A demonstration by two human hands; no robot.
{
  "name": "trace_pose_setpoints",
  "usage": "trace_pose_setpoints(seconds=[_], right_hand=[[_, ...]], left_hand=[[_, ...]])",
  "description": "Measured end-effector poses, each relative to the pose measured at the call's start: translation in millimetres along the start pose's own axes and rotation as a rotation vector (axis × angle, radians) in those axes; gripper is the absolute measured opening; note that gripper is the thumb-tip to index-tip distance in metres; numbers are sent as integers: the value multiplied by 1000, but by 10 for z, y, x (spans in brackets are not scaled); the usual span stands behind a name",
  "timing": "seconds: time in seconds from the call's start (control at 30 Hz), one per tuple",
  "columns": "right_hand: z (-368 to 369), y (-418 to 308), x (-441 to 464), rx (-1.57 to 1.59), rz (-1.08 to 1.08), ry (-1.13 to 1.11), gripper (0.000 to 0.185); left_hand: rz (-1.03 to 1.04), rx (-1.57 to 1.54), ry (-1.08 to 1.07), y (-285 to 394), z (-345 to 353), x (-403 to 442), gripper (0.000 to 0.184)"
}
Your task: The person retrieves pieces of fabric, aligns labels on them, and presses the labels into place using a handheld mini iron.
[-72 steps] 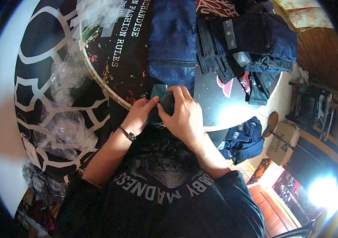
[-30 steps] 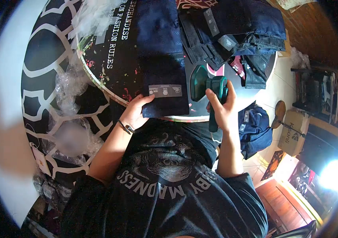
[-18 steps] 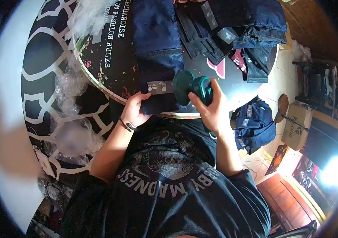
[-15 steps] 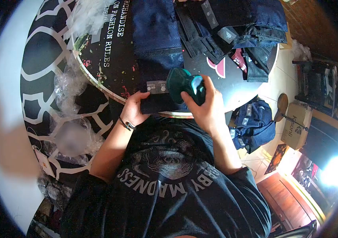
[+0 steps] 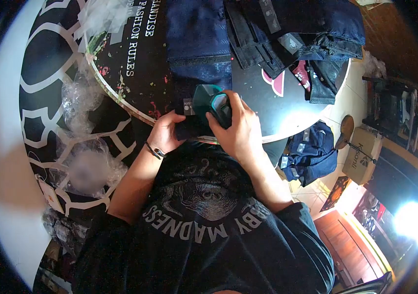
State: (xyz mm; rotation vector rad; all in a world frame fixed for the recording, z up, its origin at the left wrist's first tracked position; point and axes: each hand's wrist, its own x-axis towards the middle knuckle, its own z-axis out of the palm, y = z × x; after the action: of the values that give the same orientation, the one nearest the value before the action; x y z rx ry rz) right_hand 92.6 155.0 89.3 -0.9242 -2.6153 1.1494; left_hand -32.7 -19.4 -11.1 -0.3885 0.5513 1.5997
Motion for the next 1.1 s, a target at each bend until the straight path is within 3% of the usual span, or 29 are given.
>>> trace_pose_setpoints(seconds=[0.3, 0.43, 0.8, 1.1], right_hand=[[38, -7, 64, 18, 71, -37, 47], [54, 8, 76, 9, 79, -47, 47], [63, 20, 72, -1, 75, -41, 47], [72, 30, 64, -21, 93, -56, 49]], left_hand=[[27, 148, 49, -38, 75, 3, 39], [29, 125, -18, -39, 86, -7, 36], [17, 143, 136, -59, 77, -31, 29], [31, 156, 92, -58, 127, -23, 29]])
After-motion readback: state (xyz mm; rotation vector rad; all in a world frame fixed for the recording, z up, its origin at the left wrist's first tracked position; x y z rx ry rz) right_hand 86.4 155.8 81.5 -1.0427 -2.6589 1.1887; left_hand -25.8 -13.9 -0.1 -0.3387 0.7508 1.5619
